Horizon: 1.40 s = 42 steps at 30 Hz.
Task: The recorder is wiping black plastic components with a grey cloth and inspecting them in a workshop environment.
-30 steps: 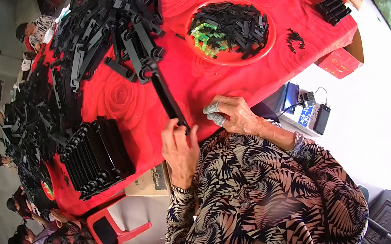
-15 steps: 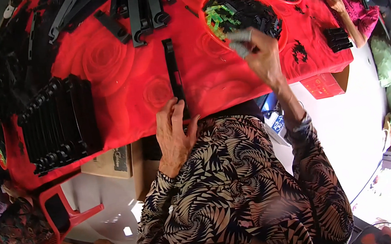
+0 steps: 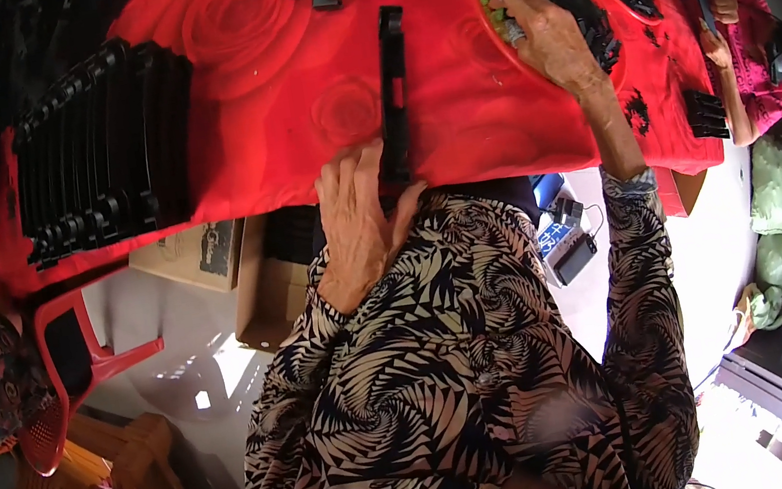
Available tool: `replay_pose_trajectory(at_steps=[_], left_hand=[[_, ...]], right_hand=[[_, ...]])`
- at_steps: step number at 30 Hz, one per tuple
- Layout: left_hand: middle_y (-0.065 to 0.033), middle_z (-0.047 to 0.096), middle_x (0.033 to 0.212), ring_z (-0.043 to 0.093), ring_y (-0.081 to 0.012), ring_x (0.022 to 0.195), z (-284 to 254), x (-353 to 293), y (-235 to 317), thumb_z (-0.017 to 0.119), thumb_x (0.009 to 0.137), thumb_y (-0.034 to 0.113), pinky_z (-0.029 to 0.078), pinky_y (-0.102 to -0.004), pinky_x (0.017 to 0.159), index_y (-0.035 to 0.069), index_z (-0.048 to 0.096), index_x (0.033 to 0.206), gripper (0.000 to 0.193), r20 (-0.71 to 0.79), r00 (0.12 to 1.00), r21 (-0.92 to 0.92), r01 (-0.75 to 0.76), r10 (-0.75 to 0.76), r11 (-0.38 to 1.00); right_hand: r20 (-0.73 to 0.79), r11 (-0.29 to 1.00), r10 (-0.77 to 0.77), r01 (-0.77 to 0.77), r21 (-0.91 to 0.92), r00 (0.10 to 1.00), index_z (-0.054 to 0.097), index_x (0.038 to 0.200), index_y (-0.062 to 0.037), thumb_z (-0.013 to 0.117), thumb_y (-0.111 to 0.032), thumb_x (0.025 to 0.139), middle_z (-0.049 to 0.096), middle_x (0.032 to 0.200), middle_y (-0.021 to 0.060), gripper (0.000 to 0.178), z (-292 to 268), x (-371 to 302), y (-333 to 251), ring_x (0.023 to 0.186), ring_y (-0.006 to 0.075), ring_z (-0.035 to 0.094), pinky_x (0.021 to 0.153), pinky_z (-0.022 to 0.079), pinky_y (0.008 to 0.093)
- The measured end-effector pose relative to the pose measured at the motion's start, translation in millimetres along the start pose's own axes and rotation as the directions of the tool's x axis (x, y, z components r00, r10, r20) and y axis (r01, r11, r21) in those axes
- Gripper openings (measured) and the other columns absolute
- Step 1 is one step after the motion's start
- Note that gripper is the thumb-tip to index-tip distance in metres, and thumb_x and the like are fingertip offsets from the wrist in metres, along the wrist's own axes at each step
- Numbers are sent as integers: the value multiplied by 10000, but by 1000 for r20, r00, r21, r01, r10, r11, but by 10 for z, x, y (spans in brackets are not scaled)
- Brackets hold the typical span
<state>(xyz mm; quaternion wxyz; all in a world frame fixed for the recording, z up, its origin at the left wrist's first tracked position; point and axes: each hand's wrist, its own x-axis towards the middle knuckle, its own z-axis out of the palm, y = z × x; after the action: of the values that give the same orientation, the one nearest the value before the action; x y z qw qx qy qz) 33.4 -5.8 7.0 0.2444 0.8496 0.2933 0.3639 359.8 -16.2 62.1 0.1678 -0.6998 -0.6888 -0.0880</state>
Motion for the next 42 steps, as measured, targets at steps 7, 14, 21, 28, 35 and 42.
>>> replay_pose_trajectory(at_steps=[7,14,21,28,35,42], left_hand=[[-188,582,1126,519,-370,1033,40,-13,-25,796,740,163,420,-447,888,-5,494,1257,622,-37,999,4,5,-5,1000],[-159,603,1055,600,-336,901,-124,-57,-54,775,732,51,492,-404,757,3,587,1087,404,-124,991,-19,-46,43,999],[-170,576,1079,615,-340,901,-378,-426,7,756,748,12,534,-385,718,5,582,1054,352,-78,994,-88,65,-72,994],[-136,588,1067,608,-237,965,-434,-470,124,717,863,146,513,-351,803,5,517,1162,387,94,822,-575,505,-561,644],[-117,629,1045,666,-216,884,-504,-144,74,505,1013,236,532,-314,801,10,521,1124,252,599,489,-709,692,-634,-136],[-135,651,1063,659,-191,841,-490,-215,106,591,962,151,549,-306,777,7,498,1206,298,667,573,-713,675,-476,-187]], right_hand=[[70,991,-132,130,30,989,560,1048,16,500,121,638,566,958,220,427,-50,1,39,949,440,550,802,484,493],[-365,992,-33,76,102,930,601,967,42,592,61,667,628,940,216,301,3,-109,-99,864,403,622,776,539,416],[126,278,443,-269,922,888,659,1085,-6,696,60,835,710,976,82,261,-47,-428,-1052,827,128,677,614,514,232],[265,54,344,-300,952,901,638,1084,32,643,71,856,705,967,159,232,142,-427,-1509,797,184,681,639,527,260],[243,76,298,-276,958,923,645,1065,4,638,125,841,692,962,51,255,215,-326,-1761,886,116,665,708,536,231],[125,379,223,-204,903,967,665,992,5,675,101,803,678,905,73,213,192,-455,-1821,795,125,674,664,555,249]])
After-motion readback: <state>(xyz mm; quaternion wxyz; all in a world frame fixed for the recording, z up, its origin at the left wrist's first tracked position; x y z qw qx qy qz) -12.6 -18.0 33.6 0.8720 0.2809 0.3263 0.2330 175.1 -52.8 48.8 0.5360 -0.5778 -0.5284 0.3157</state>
